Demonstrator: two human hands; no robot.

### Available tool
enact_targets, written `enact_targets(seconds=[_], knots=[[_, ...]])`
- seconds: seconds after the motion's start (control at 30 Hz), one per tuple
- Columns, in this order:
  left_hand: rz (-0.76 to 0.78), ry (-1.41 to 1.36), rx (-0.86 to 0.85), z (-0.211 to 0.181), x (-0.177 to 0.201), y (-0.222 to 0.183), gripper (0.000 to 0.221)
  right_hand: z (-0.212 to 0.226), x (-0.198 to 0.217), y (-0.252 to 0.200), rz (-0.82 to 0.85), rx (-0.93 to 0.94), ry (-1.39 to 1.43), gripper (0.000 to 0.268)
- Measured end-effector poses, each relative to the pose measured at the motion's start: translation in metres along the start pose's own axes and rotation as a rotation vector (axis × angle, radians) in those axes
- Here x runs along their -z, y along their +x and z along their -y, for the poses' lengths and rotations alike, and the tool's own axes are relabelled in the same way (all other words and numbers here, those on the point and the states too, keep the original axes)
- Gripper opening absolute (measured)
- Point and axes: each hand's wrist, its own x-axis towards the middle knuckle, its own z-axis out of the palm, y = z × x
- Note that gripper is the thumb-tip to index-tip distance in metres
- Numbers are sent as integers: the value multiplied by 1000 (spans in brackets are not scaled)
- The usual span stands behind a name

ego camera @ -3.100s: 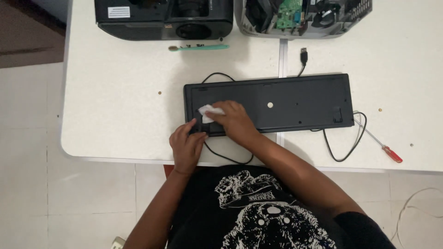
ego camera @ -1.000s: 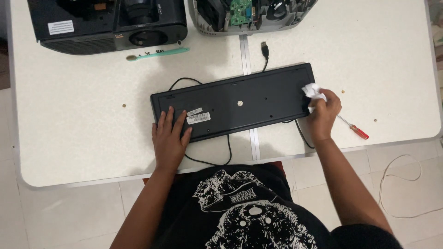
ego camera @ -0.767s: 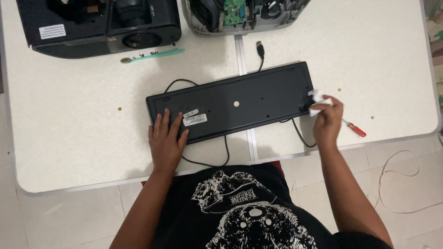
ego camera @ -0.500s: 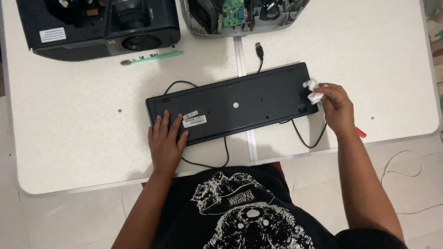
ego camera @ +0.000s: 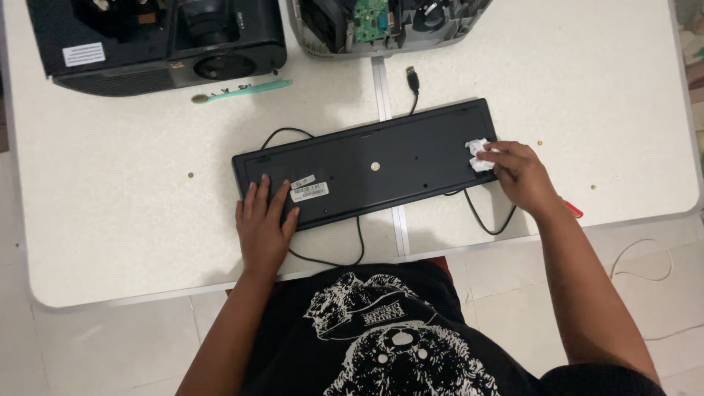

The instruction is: Cleaning a keyboard with a cloth and unscrewing the back panel using a screwdriver

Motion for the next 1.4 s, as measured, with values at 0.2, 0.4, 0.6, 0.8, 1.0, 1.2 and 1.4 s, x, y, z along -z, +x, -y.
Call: enact_targets(seconds=[0.2,0.4,0.6,0.8,1.0,1.2,1.4], knots=[[8,29,-9,0,1,1,49,44,44,0,169,-145,235,55],[10,15,-6,-1,2,1,49,0,22,-2,146,-163,124,41],[13,9,-2,-2,4,1,48,4,21,-2,121,-111,179,30],[32,1,1,-3,6,1,49,-32,-1,1,85,-105,155,23],[11,-28,13,-4,6,1,47,-31,-6,1,-138,-312,311,41],[-16,45,-31,1,0,0,49,-16,-22,0,-236,-395,326,76],[-95,170,-119,3,-4,2,55,-73,-57,3,-322,-292,67,83]])
